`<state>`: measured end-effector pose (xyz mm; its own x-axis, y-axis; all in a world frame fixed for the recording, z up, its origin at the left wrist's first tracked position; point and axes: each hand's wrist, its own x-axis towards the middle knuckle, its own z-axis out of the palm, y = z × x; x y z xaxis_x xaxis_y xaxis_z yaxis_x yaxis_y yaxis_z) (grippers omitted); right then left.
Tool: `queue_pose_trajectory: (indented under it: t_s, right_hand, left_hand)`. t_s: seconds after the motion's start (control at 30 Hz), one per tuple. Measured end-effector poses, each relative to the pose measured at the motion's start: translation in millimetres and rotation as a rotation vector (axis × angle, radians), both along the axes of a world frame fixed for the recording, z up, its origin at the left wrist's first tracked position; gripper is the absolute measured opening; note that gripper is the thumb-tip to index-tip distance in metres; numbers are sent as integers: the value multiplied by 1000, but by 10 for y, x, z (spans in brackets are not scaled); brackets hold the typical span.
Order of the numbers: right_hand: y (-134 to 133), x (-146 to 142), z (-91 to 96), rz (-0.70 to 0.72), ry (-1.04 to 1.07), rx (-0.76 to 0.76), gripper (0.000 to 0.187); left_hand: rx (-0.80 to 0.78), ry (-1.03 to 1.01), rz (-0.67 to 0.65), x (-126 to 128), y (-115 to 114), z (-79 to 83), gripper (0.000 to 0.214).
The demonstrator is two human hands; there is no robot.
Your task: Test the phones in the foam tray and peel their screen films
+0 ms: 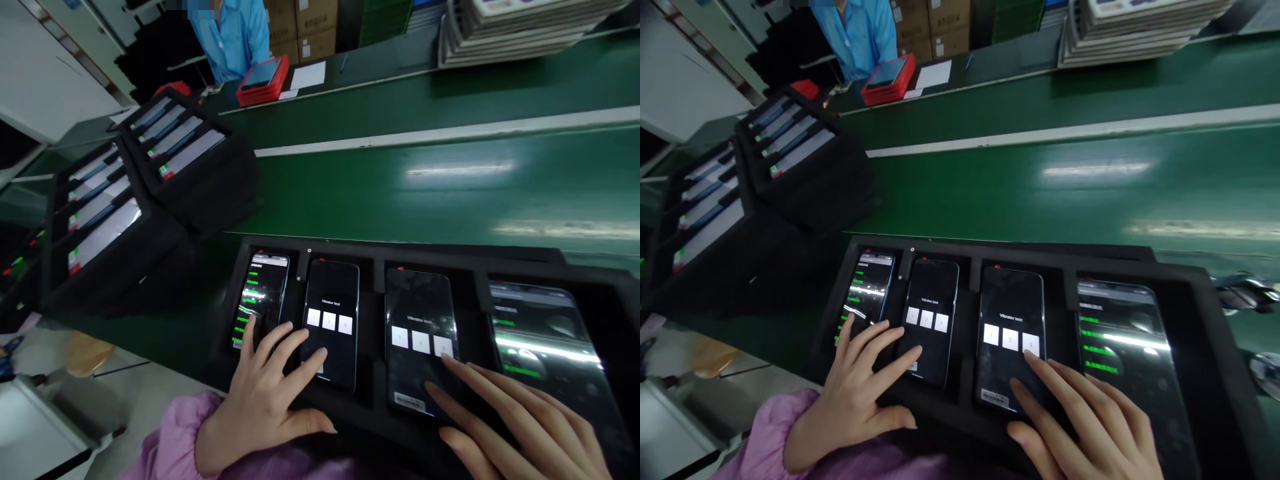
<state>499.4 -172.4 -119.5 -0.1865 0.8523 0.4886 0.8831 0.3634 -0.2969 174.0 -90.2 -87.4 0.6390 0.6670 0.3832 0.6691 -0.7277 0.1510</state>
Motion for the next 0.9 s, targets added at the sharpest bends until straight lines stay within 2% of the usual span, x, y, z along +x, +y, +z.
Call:
queue_pose_trajectory:
  t_s: [0.2, 0.37, 0.5, 0.6, 0.7, 0.8, 0.9]
  right_hand:
    - [60, -2, 158, 42, -87, 41, 24]
    - [82, -44, 238, 51, -139, 30, 23]
    - [87, -50, 262, 50, -105, -12, 23]
    - [119, -50, 313, -23, -98, 17, 25]
    - [162, 13, 404, -119, -200, 12, 26]
    - [234, 217, 486, -147, -212, 11, 24]
    - [379, 544, 492, -297, -210, -7, 34]
  left_hand:
    - [-9, -10, -19, -18, 10, 16, 64]
    - [2, 89, -100, -82, 49, 22, 66]
    - [-4, 8, -57, -41, 38, 3, 60]
    - [-9, -39, -33, 10, 21, -2, 56]
    - [-4, -37, -34, 8, 37, 11, 55]
    - [15, 24, -102, -58, 91, 24, 53]
    - [46, 86, -173, -130, 147, 20, 54]
